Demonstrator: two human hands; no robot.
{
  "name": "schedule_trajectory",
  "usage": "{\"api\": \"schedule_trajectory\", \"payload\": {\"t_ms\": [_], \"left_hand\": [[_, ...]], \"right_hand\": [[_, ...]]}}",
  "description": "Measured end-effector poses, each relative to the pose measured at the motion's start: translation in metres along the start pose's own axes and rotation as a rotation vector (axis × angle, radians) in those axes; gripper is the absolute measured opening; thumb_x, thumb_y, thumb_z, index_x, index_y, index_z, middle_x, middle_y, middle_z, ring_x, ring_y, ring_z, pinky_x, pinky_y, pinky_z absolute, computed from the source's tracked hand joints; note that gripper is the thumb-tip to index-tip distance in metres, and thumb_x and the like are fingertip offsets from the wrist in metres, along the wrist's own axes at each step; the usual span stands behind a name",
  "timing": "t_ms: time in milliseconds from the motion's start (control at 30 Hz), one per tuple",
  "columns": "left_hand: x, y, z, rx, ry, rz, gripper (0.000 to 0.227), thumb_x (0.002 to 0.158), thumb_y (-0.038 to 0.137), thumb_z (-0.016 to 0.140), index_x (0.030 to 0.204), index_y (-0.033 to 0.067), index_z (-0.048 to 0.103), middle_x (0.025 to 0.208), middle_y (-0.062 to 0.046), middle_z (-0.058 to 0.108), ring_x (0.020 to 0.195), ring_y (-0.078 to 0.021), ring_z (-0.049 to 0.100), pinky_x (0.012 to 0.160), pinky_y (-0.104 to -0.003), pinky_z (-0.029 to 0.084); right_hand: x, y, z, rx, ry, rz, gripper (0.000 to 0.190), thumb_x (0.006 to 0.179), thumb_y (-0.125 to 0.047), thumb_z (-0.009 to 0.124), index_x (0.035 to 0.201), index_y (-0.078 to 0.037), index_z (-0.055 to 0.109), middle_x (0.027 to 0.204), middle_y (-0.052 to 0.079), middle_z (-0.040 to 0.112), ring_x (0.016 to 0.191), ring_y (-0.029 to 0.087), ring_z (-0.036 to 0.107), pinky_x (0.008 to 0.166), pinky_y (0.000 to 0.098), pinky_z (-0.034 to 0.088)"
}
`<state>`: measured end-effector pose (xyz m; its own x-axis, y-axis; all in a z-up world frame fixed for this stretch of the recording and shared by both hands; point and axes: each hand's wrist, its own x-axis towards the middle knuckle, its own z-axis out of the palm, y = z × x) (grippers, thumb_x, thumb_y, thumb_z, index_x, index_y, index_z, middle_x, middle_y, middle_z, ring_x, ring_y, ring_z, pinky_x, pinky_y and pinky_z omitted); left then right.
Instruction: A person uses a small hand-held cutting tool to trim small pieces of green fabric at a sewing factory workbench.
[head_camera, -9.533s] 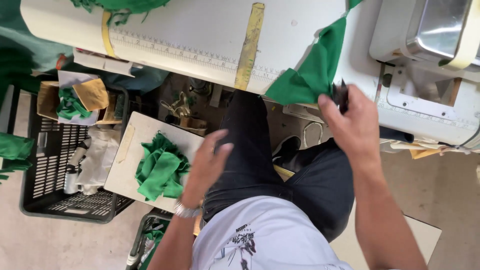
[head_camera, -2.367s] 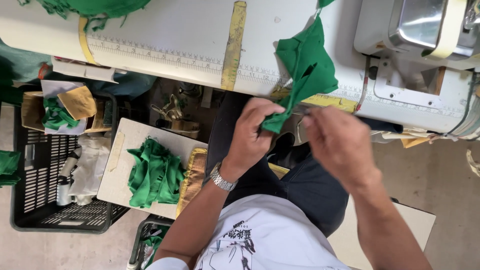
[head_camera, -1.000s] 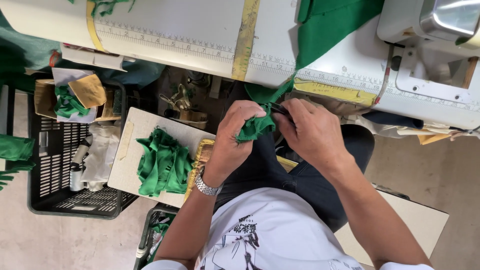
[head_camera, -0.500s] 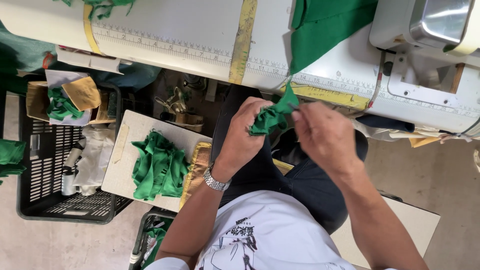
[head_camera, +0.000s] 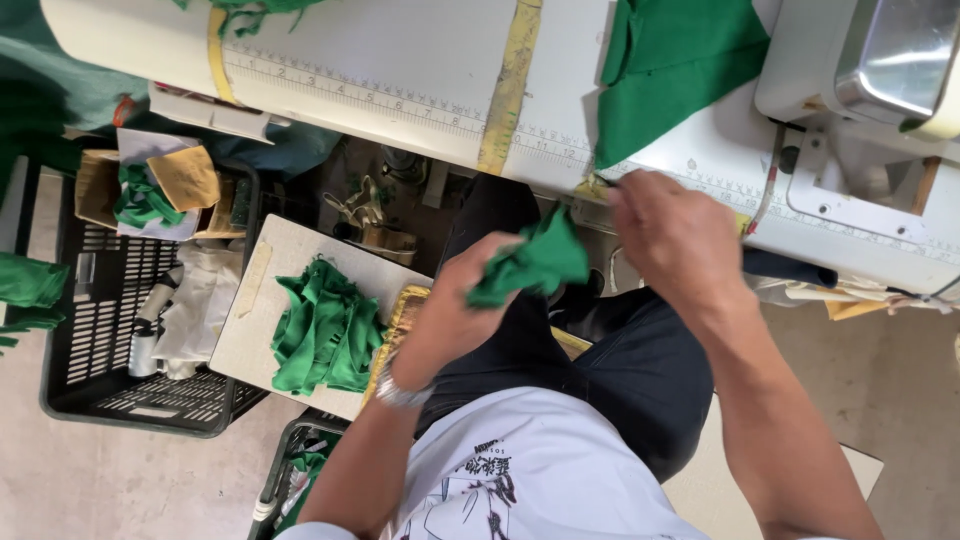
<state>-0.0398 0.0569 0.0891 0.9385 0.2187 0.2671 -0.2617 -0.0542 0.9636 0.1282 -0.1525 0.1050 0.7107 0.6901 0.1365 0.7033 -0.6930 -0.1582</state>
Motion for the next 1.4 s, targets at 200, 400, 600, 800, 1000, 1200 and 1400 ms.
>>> {"api": "schedule_trajectory", "payload": {"t_ms": [200, 400, 600, 800, 1000, 1200, 1400], "left_hand": [[-0.081, 0.045, -0.108, 0.230, -0.172, -0.550, 0.031, 0.090, 0.010, 0.074, 0.120, 0.0113, 0.065, 0.103, -0.005, 0.077, 0.091, -0.0185, 0.076, 0.081, -0.029, 0.064], [-0.145, -0.126, -0.136, 0.840, 0.107, -1.024, 0.038, 0.093, 0.015, 0.071, 0.128, 0.0103, 0.059, 0.121, -0.014, 0.064, 0.099, -0.0267, 0.060, 0.086, -0.041, 0.052], [-0.169, -0.139, -0.107, 1.074, 0.241, -0.627, 0.085, 0.084, 0.030, 0.079, 0.156, 0.0158, 0.037, 0.156, -0.016, 0.031, 0.146, -0.0431, 0.029, 0.116, -0.071, 0.019], [-0.071, -0.073, -0.029, 0.290, 0.081, -0.546, 0.056, 0.100, 0.040, 0.064, 0.144, 0.0059, 0.057, 0.132, -0.024, 0.066, 0.129, -0.0417, 0.060, 0.111, -0.056, 0.043], [0.002, -0.094, 0.073, -0.887, 0.098, -0.522, 0.042, 0.106, 0.033, 0.060, 0.136, 0.0029, 0.060, 0.105, -0.012, 0.073, 0.098, -0.0189, 0.073, 0.091, -0.038, 0.057], [0.013, -0.059, 0.053, -0.545, 0.168, -0.399, 0.024, 0.103, 0.018, 0.068, 0.120, 0.0005, 0.069, 0.088, -0.015, 0.075, 0.084, -0.0164, 0.075, 0.076, -0.033, 0.063], [0.008, -0.027, 0.038, -0.199, 0.128, -0.300, 0.022, 0.106, 0.018, 0.062, 0.124, 0.0077, 0.068, 0.083, -0.007, 0.072, 0.077, -0.0074, 0.064, 0.073, -0.027, 0.058]], "right_hand": [[0.019, 0.046, -0.021, 0.018, 0.077, 0.034, 0.032, 0.107, -0.025, 0.078, 0.127, -0.004, 0.066, 0.113, 0.015, 0.065, 0.094, 0.037, 0.064, 0.062, 0.0516, 0.050], [0.050, 0.049, -0.023, -0.112, 0.014, 0.043, 0.035, 0.106, -0.026, 0.073, 0.130, -0.006, 0.057, 0.122, 0.015, 0.061, 0.094, 0.044, 0.066, 0.054, 0.0596, 0.050], [0.005, 0.038, -0.021, 0.125, -0.206, 0.272, 0.028, 0.099, -0.031, 0.073, 0.102, -0.006, 0.063, 0.080, 0.018, 0.067, 0.073, 0.041, 0.067, 0.057, 0.0531, 0.050], [-0.054, -0.013, 0.007, 1.077, -0.076, 0.454, 0.014, 0.091, -0.005, 0.075, 0.104, -0.003, 0.069, 0.060, 0.006, 0.060, 0.040, 0.012, 0.060, 0.038, 0.0235, 0.050], [-0.077, -0.031, 0.031, 0.925, -0.116, 0.352, 0.024, 0.086, -0.011, 0.080, 0.109, -0.008, 0.073, 0.072, 0.011, 0.068, 0.059, 0.019, 0.070, 0.049, 0.0331, 0.053], [-0.056, -0.014, 0.000, 0.122, -0.058, 0.023, 0.031, 0.105, -0.030, 0.061, 0.127, -0.008, 0.060, 0.092, 0.015, 0.060, 0.075, 0.043, 0.068, 0.061, 0.0535, 0.058], [-0.030, -0.024, 0.013, -0.013, 0.101, -0.224, 0.023, 0.108, -0.034, 0.062, 0.111, -0.011, 0.066, 0.080, 0.002, 0.047, 0.069, 0.030, 0.062, 0.060, 0.0385, 0.052]]}}
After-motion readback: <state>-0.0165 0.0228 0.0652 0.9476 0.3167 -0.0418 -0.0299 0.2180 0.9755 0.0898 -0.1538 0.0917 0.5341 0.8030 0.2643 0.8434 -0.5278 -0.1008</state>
